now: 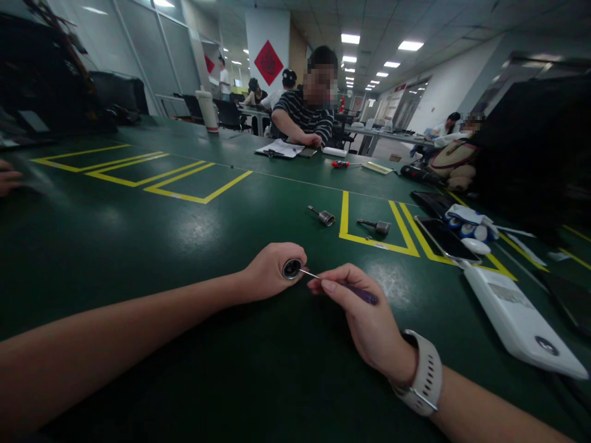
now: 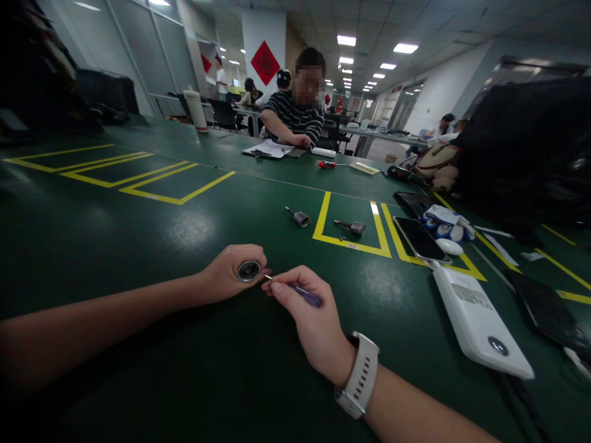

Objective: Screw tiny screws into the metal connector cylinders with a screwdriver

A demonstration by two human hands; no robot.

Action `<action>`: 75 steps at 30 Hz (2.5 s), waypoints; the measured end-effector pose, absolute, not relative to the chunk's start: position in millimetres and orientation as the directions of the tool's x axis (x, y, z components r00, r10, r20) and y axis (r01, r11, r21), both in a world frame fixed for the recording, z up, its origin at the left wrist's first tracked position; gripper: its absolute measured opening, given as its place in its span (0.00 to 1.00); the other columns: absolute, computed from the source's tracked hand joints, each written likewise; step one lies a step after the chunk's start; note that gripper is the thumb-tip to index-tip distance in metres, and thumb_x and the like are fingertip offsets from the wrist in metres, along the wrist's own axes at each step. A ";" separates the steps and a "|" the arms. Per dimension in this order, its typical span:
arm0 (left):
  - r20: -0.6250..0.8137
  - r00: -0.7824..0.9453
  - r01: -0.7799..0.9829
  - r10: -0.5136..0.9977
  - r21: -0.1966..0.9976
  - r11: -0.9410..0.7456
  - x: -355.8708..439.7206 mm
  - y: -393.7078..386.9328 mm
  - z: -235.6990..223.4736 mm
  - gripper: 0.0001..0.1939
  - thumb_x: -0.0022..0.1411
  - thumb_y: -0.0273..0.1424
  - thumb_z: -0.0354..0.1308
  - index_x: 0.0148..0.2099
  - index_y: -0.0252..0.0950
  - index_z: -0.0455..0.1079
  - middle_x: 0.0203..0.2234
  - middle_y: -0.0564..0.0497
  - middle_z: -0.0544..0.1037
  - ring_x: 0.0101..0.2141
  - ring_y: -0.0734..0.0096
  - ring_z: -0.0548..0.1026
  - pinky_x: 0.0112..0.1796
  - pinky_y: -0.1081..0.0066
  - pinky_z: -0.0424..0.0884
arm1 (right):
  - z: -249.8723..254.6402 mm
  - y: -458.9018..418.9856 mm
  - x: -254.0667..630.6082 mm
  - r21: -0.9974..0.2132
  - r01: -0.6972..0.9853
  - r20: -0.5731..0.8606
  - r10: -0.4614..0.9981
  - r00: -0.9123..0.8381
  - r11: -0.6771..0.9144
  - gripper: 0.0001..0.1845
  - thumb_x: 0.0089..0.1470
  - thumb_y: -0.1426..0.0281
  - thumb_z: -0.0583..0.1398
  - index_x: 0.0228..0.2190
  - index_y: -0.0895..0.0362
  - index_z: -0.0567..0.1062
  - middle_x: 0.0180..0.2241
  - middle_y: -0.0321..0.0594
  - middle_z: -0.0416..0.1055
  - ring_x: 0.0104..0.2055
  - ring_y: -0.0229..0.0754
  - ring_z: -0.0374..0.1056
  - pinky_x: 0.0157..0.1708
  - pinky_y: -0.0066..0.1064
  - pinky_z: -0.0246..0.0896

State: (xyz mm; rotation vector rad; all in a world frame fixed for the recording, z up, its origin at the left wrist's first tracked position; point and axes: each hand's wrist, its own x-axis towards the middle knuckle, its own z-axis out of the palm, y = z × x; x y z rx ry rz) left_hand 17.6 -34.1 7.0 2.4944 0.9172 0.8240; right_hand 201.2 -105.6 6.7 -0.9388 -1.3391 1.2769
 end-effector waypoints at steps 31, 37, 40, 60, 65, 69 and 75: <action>0.342 0.665 0.628 0.664 0.225 -0.745 21.2 -35.8 8.4 0.05 0.50 0.20 0.54 0.26 0.33 0.64 0.22 0.54 0.69 0.25 0.73 0.66 0.29 0.71 0.58 | 11.4 -109.0 197.5 -0.998 -0.045 0.053 0.981 -0.188 0.045 0.04 0.49 0.68 0.63 0.30 0.54 0.77 0.31 0.36 0.75 0.38 0.41 0.70 0.39 0.34 0.63; 0.373 0.648 0.506 0.664 0.440 -0.742 16.3 -33.9 7.2 0.04 0.53 0.22 0.54 0.27 0.33 0.64 0.21 0.55 0.68 0.24 0.76 0.66 0.27 0.75 0.60 | 10.6 -99.2 200.2 -0.896 -0.401 -0.080 0.958 -0.274 -0.190 0.02 0.49 0.71 0.63 0.28 0.57 0.76 0.31 0.37 0.77 0.35 0.37 0.71 0.41 0.32 0.64; 0.369 0.658 0.461 0.656 0.491 -0.739 15.4 -32.6 6.3 0.05 0.54 0.23 0.54 0.26 0.33 0.63 0.21 0.56 0.68 0.23 0.77 0.66 0.26 0.76 0.60 | 10.9 -100.5 200.0 -0.896 -0.407 -0.070 0.959 -0.274 -0.181 0.01 0.50 0.71 0.63 0.28 0.57 0.76 0.31 0.37 0.77 0.35 0.37 0.71 0.41 0.32 0.64; 0.253 0.814 0.489 0.523 0.187 -0.852 14.5 -12.1 13.3 0.05 0.53 0.22 0.54 0.27 0.34 0.65 0.22 0.54 0.69 0.26 0.74 0.66 0.30 0.73 0.59 | 10.3 -81.8 205.7 -0.937 -0.308 -0.077 0.956 -0.284 -0.167 0.03 0.48 0.72 0.64 0.28 0.58 0.76 0.29 0.38 0.77 0.35 0.38 0.73 0.40 0.33 0.65; 0.258 0.807 0.469 0.531 0.266 -0.842 11.3 -8.7 10.9 0.03 0.54 0.24 0.54 0.28 0.34 0.66 0.24 0.54 0.71 0.27 0.74 0.68 0.32 0.73 0.61 | 11.0 -85.9 205.0 -0.944 -0.291 -0.071 0.956 -0.284 -0.157 0.03 0.48 0.72 0.64 0.29 0.57 0.76 0.30 0.38 0.77 0.35 0.38 0.73 0.41 0.32 0.65; 0.268 0.800 0.489 0.536 0.225 -0.843 11.2 -10.8 10.8 0.04 0.53 0.23 0.54 0.28 0.34 0.66 0.23 0.54 0.70 0.27 0.74 0.67 0.31 0.72 0.60 | 10.2 -88.3 205.9 -0.951 -0.281 -0.041 0.956 -0.292 -0.127 0.02 0.49 0.71 0.64 0.28 0.56 0.76 0.30 0.37 0.77 0.35 0.38 0.72 0.41 0.34 0.65; 0.282 0.807 0.493 0.519 0.163 -0.855 11.6 -13.7 10.0 0.05 0.54 0.22 0.53 0.28 0.34 0.66 0.22 0.54 0.69 0.26 0.73 0.66 0.30 0.72 0.59 | 5.8 -91.1 207.7 -0.983 -0.180 0.079 0.963 -0.258 0.032 0.04 0.52 0.67 0.62 0.31 0.55 0.76 0.33 0.37 0.76 0.39 0.40 0.71 0.44 0.38 0.64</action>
